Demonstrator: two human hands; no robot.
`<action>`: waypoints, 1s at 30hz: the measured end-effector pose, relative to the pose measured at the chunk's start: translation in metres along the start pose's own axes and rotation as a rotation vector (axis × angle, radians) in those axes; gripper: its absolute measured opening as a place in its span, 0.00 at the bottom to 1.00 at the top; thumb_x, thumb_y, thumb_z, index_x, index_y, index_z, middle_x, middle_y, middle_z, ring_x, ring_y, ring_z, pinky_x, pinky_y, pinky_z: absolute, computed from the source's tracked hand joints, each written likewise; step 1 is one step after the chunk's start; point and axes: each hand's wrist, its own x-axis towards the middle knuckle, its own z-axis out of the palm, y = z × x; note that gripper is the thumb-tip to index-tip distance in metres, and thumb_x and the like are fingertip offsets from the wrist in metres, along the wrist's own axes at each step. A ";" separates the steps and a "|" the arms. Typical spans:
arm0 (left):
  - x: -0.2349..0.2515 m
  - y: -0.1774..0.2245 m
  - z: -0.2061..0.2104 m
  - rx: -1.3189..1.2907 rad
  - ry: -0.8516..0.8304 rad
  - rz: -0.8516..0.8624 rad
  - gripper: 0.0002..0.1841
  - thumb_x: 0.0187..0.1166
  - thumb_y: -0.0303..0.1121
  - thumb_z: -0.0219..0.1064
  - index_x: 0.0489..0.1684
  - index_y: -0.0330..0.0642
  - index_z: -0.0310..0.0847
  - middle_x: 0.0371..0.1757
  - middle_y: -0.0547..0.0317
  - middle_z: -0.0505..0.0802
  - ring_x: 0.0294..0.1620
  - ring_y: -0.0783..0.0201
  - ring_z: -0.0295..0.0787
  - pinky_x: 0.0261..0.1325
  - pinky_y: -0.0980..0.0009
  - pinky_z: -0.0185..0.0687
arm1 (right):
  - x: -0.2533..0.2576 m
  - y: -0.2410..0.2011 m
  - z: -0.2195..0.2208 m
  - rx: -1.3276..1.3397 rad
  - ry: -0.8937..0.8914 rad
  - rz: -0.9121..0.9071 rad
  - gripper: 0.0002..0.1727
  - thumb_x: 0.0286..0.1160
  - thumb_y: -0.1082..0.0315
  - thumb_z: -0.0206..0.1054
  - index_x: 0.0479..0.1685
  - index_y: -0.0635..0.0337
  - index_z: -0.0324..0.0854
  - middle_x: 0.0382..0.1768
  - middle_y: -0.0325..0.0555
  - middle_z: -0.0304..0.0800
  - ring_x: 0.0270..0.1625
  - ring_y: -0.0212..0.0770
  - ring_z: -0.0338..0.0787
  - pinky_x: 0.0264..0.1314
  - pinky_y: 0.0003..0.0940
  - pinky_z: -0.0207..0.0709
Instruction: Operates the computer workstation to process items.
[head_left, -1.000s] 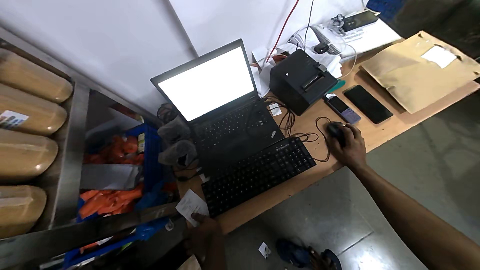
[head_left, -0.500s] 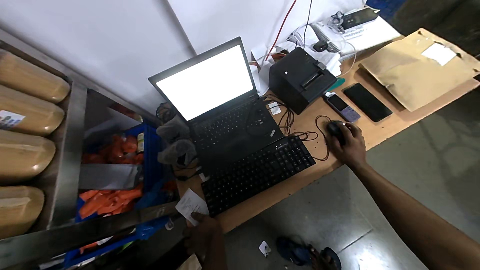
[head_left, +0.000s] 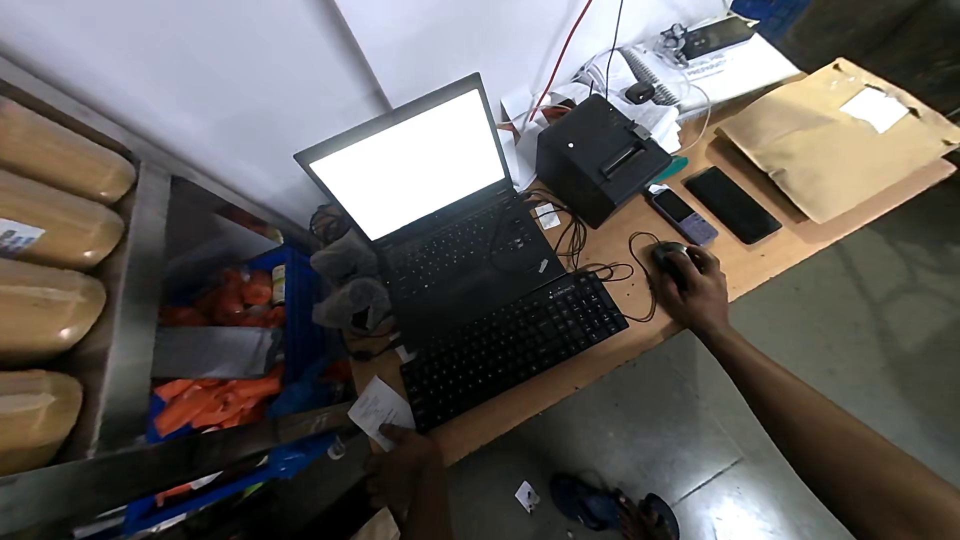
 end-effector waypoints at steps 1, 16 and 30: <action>0.000 0.000 0.000 -0.016 -0.003 -0.001 0.39 0.92 0.60 0.39 0.85 0.33 0.65 0.79 0.30 0.79 0.81 0.33 0.74 0.79 0.35 0.68 | 0.000 0.000 0.000 -0.002 0.000 0.000 0.24 0.74 0.55 0.61 0.66 0.56 0.85 0.76 0.70 0.74 0.70 0.74 0.80 0.61 0.73 0.72; 0.002 -0.001 0.000 0.019 -0.019 -0.004 0.40 0.91 0.62 0.38 0.84 0.34 0.67 0.77 0.32 0.81 0.79 0.35 0.76 0.76 0.36 0.71 | 0.002 -0.002 0.001 -0.010 -0.007 0.019 0.22 0.77 0.61 0.65 0.69 0.56 0.83 0.77 0.68 0.74 0.70 0.73 0.81 0.62 0.72 0.76; 0.000 0.000 -0.002 0.002 0.003 -0.020 0.41 0.91 0.62 0.39 0.83 0.32 0.67 0.78 0.30 0.80 0.79 0.33 0.75 0.77 0.36 0.70 | 0.001 0.000 0.002 -0.018 -0.009 -0.009 0.23 0.79 0.58 0.63 0.72 0.55 0.82 0.78 0.68 0.73 0.72 0.74 0.79 0.64 0.72 0.75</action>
